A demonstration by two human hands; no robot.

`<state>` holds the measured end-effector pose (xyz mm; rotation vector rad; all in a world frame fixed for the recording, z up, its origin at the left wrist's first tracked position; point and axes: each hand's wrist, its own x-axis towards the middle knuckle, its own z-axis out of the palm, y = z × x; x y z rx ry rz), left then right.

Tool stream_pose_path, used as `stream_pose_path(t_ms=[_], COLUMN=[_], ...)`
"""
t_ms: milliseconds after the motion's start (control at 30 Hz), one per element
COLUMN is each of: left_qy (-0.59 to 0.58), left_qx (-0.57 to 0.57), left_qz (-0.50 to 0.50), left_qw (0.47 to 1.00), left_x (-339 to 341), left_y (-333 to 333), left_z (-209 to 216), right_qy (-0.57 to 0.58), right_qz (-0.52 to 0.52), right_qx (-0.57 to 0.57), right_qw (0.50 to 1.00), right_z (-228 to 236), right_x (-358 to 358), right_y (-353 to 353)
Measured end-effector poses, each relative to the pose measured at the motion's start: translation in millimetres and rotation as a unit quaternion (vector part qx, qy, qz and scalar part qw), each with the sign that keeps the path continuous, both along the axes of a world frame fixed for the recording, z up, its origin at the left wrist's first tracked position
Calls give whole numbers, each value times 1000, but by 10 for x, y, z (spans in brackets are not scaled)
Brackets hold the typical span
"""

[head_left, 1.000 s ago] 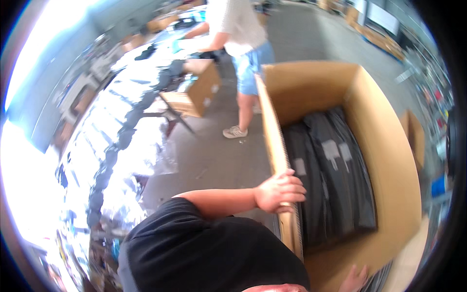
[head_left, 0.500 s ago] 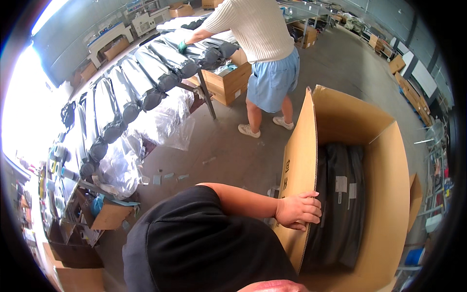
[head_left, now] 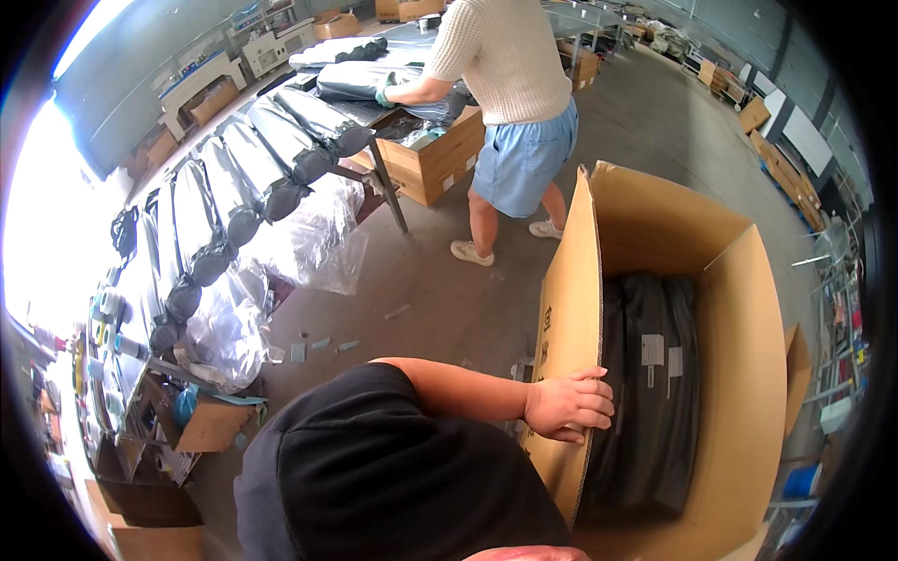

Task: The person places long packaged items into a large cardboard box while another person assists by arranging them inside the box.

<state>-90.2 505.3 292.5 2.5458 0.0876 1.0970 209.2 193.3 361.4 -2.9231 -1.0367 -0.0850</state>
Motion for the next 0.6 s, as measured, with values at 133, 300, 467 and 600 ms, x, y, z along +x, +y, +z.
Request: stream_pose_path(t_ms=[133,300,467,600], left_qy=[6,25,50,49], left_qx=[0,-7,8,16], left_qz=[-12,0,18,16], left_qw=[1000,1000,999,999], left_x=[4,0,-50,-11], left_y=[15,14,-6,-11], left_z=[41,91,138,146], right_qy=[15,46,-37,2], right_qz=[-20,-48,24,-89], right_qx=[-12,-25,44,37], right_qw=[1000,997,998,995], right_z=[-8,9,-214,-213], right_x=[-15,49,178,149], right_y=[-44,-84,-294,-244])
